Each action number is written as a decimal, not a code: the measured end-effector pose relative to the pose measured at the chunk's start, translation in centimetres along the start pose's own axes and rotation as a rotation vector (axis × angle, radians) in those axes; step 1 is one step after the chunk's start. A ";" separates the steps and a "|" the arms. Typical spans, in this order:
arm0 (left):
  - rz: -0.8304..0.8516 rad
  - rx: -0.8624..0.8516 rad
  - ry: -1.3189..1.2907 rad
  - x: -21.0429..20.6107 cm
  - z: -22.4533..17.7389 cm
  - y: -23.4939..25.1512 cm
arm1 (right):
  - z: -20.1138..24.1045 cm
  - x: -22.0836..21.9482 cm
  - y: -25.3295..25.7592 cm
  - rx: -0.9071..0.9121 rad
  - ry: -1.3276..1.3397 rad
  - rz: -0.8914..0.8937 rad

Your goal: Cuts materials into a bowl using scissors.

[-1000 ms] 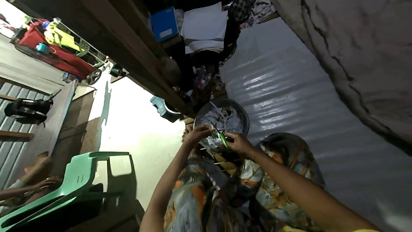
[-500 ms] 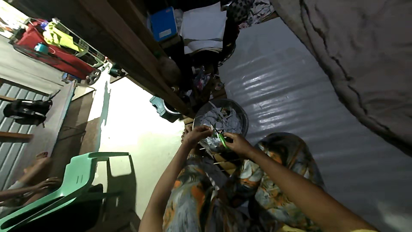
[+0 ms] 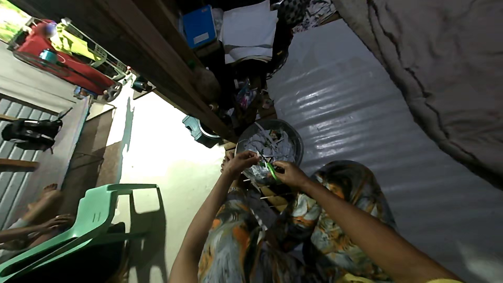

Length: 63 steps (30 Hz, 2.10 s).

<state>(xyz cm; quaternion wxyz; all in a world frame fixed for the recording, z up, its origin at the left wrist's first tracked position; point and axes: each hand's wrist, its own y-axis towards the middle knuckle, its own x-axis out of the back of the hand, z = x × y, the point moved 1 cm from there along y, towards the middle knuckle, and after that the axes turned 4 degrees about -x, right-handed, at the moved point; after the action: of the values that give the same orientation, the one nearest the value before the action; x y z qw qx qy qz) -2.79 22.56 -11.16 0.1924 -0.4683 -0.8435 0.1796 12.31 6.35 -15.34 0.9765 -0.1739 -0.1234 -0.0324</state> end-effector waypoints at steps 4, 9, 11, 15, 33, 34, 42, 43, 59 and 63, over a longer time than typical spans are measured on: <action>-0.018 0.005 -0.002 0.0 -0.1 0.0 | 0.0 0.0 -0.1 0.028 0.003 -0.027; -0.020 -0.014 0.031 0.2 0.3 0.2 | -0.4 -0.1 0.2 0.023 0.012 0.005; -0.015 -0.017 0.034 0.2 0.3 0.2 | -0.5 -0.1 0.3 0.021 0.014 0.005; -0.030 -0.009 0.006 0.1 0.3 0.2 | -0.2 0.0 0.2 -0.009 0.007 -0.004; -0.039 0.003 -0.027 0.1 0.1 0.1 | 0.1 0.1 -0.1 0.018 0.003 -0.036; -0.043 0.002 -0.032 0.1 0.1 0.1 | 0.0 0.1 -0.1 0.012 -0.006 -0.018; -0.032 0.000 -0.021 0.0 -0.1 0.0 | 0.1 0.1 -0.1 0.013 -0.033 0.018; -0.032 0.004 -0.025 0.0 -0.1 0.0 | 0.1 0.1 -0.1 0.016 -0.037 0.014; -0.053 0.007 -0.029 0.1 0.1 0.0 | 0.0 0.1 0.1 -0.047 -0.010 0.030; -0.030 -0.013 -0.029 0.2 0.2 0.1 | 0.0 0.2 0.1 -0.040 -0.001 0.040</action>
<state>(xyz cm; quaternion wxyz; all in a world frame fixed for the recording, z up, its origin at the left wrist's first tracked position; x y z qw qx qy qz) -2.88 22.72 -11.38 0.1796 -0.4543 -0.8542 0.1783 12.49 6.42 -15.30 0.9732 -0.1958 -0.1196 -0.0155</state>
